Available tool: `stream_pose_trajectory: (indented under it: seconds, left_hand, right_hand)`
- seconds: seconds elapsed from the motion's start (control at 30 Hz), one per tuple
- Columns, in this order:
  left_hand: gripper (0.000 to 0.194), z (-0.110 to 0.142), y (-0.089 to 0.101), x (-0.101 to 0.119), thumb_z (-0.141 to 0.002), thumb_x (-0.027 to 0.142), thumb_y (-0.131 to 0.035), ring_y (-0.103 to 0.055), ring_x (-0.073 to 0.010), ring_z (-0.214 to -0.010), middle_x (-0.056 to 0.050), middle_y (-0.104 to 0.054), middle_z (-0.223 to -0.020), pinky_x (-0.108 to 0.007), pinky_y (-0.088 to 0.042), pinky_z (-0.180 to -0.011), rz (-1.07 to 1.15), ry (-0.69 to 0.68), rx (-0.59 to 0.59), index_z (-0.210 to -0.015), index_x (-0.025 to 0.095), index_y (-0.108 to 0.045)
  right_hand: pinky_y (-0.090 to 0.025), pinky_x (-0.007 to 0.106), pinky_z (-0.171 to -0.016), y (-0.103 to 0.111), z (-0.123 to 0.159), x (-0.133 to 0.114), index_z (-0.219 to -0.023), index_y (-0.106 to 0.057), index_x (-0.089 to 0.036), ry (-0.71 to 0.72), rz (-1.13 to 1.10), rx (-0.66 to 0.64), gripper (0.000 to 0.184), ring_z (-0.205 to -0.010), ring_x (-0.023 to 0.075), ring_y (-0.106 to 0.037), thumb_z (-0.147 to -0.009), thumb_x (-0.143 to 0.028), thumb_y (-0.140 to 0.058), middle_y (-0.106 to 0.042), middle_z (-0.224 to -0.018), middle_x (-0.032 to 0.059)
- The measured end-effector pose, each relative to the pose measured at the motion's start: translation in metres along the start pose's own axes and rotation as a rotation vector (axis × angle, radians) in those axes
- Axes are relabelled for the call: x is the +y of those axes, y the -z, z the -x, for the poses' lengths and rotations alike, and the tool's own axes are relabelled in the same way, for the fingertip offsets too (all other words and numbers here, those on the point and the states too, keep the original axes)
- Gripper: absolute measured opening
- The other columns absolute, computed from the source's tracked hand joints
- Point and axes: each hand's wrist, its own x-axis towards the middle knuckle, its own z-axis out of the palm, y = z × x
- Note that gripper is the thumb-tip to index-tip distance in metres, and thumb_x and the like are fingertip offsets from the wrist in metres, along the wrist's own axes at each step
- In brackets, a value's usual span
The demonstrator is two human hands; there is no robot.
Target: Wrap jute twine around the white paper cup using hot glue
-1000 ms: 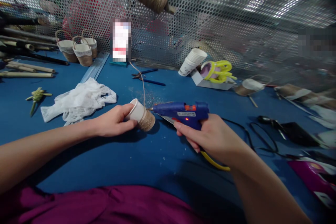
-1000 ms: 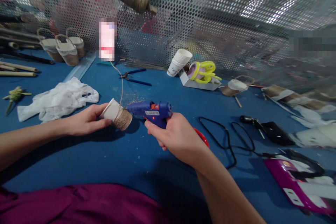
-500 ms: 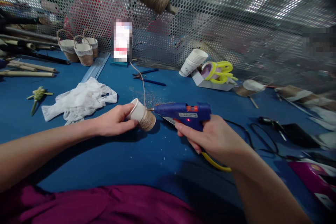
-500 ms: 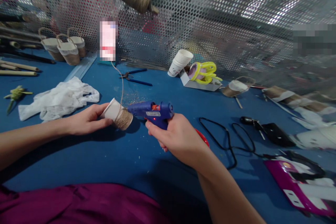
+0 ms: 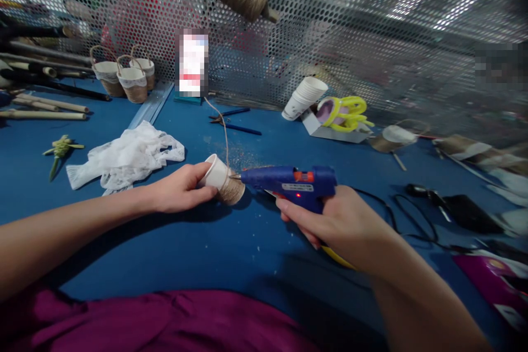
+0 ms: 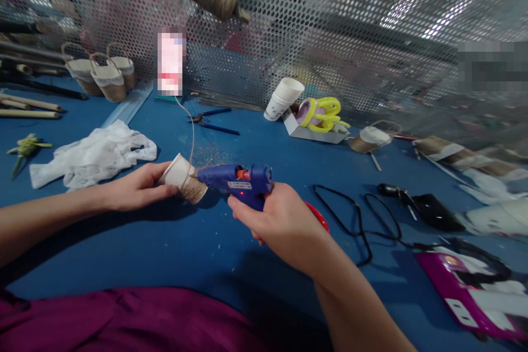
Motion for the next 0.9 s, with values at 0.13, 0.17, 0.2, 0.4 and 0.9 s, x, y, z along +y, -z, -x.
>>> stream_pose_trajectory:
  seconds: [0.13, 0.17, 0.2, 0.4, 0.9]
  left_hand:
    - [0.032, 0.000, 0.001, -0.001, -0.081, 0.020, -0.043, -0.056, -0.0155, -0.082, -0.009, -0.060, -0.096, -0.028, -0.044, -0.076, -0.005, -0.005, -0.005, -0.110, 0.009, -0.048]
    - [0.033, 0.000, 0.001, -0.001, -0.081, 0.020, -0.043, -0.056, -0.0157, -0.083, -0.009, -0.060, -0.098, -0.028, -0.044, -0.077, 0.000, -0.010, -0.007, -0.111, 0.009, -0.048]
    - [0.034, 0.000, 0.001, -0.001, -0.082, 0.020, -0.042, -0.056, -0.0159, -0.085, -0.010, -0.060, -0.100, -0.028, -0.044, -0.077, 0.008, -0.017, -0.007, -0.113, 0.009, -0.047]
    - [0.037, 0.000, 0.001, -0.001, -0.083, 0.025, -0.043, -0.057, -0.0174, -0.087, -0.011, -0.060, -0.103, -0.029, -0.044, -0.077, 0.026, -0.024, 0.001, -0.116, 0.009, -0.047]
    - [0.033, -0.001, 0.001, -0.002, -0.082, 0.022, -0.043, -0.056, -0.0152, -0.083, -0.009, -0.060, -0.099, -0.027, -0.044, -0.074, 0.061, -0.030, 0.002, -0.112, 0.009, -0.048]
  right_hand:
    - [-0.037, 0.024, -0.038, 0.000, 0.001, 0.000, -0.058, -0.052, -0.022, 0.011, 0.021, 0.002, 0.027, -0.036, 0.0108, -0.046, -0.072, -0.046, -0.055, -0.048, -0.038, -0.0032]
    - [-0.037, 0.024, -0.037, -0.001, 0.001, 0.000, -0.057, -0.052, -0.022, 0.014, 0.016, 0.000, 0.027, -0.035, 0.0107, -0.045, -0.071, -0.045, -0.055, -0.048, -0.037, -0.0034]
    - [-0.036, 0.023, -0.036, -0.001, 0.002, -0.001, -0.056, -0.051, -0.022, 0.007, 0.010, 0.000, 0.027, -0.035, 0.0106, -0.045, -0.071, -0.044, -0.055, -0.047, -0.036, -0.0035]
    - [-0.034, 0.024, -0.032, -0.004, 0.004, -0.014, -0.050, -0.046, -0.021, -0.095, -0.001, 0.008, 0.026, -0.030, 0.0097, -0.038, -0.067, -0.037, -0.057, -0.041, -0.030, -0.0039]
    - [-0.038, 0.025, -0.036, -0.001, 0.000, -0.005, -0.055, -0.051, -0.022, -0.024, 0.010, 0.016, 0.027, -0.036, 0.0123, -0.047, -0.070, -0.043, -0.055, -0.048, -0.036, -0.0029]
